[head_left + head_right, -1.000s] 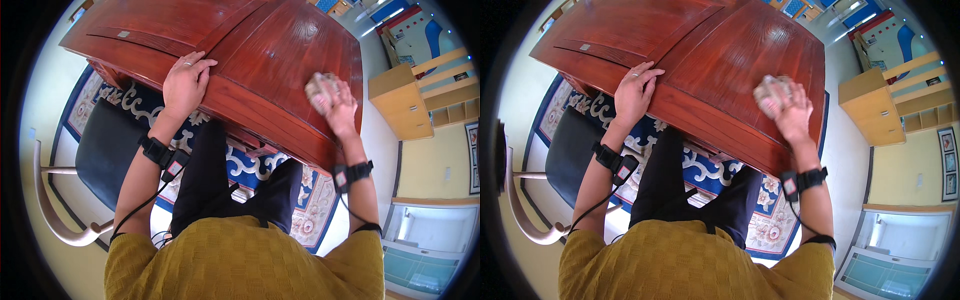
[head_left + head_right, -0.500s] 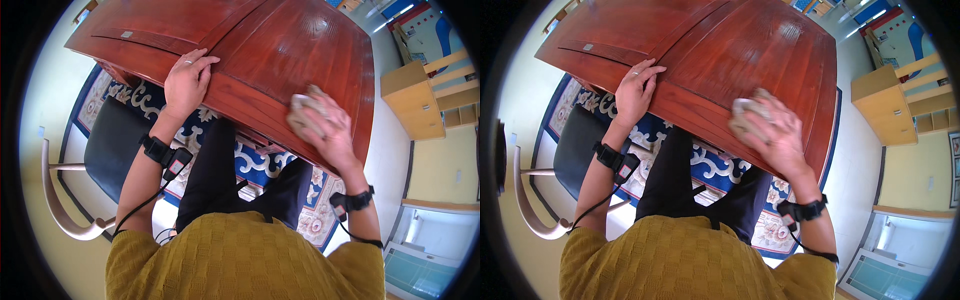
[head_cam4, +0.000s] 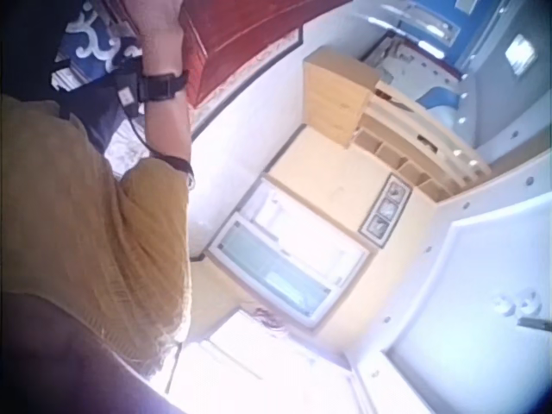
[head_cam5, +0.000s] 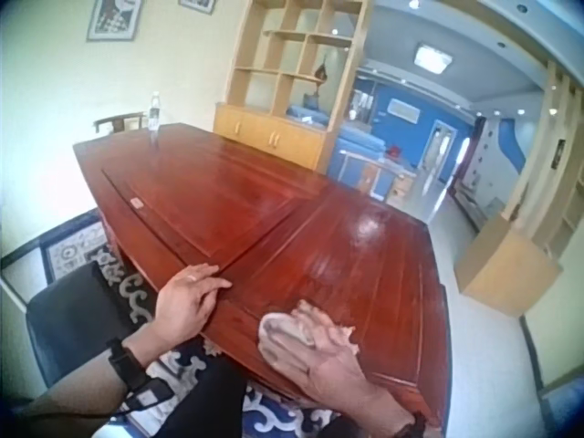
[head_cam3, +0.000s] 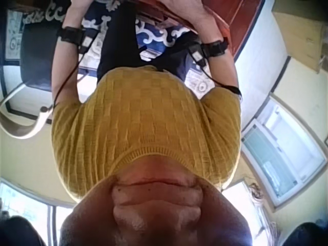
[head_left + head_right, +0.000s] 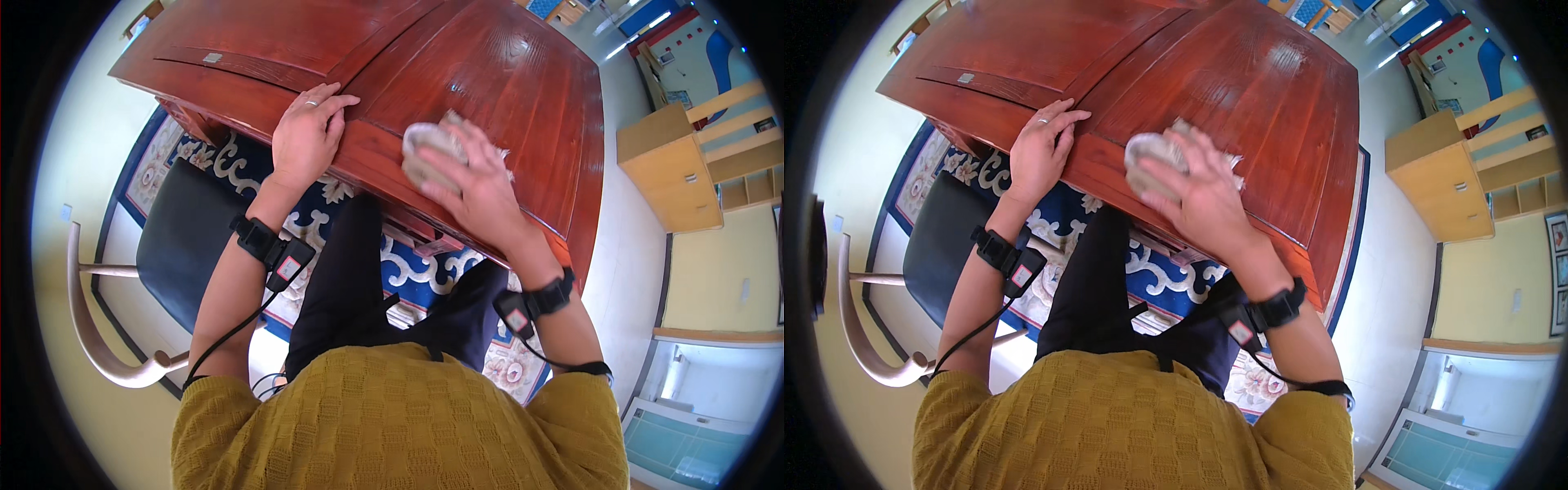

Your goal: The recorder uses a cloth to wipe down a large wooden desk and then a marble-topped coffee table.

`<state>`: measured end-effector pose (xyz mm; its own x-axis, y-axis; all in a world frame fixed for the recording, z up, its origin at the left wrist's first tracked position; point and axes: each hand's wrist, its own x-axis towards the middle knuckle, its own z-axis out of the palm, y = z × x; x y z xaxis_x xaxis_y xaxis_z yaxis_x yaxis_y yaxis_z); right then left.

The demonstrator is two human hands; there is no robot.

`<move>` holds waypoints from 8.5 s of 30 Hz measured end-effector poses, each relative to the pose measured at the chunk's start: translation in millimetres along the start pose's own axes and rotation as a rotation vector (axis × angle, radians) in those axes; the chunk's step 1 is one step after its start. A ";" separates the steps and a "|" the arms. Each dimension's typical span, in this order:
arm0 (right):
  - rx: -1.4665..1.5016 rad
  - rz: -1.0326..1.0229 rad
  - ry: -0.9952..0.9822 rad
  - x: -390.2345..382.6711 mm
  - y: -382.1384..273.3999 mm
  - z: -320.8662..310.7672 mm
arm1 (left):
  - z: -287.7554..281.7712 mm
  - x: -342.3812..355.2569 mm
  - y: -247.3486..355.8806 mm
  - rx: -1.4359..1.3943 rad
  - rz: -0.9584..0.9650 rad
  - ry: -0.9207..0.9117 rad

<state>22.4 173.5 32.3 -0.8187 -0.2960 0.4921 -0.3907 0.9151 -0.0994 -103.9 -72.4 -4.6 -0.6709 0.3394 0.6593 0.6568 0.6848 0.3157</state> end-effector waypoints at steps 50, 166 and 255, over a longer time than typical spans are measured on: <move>0.060 0.215 0.018 -41.8 47.7 -28.3 | -2.4 5.1 8.0 -0.018 -0.055 -0.044; -0.193 0.759 0.067 -125.1 115.8 -54.8 | -4.6 54.5 167.7 -1.084 0.013 -0.166; -0.282 0.621 0.011 -128.4 113.0 -75.5 | 4.8 -9.2 22.5 0.010 -0.007 -0.017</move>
<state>115.1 335.6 23.2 -0.8506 0.3089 0.4255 0.2765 0.9511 -0.1378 -84.6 -57.0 -6.9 -0.6816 0.3453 0.6452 0.6484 0.6937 0.3136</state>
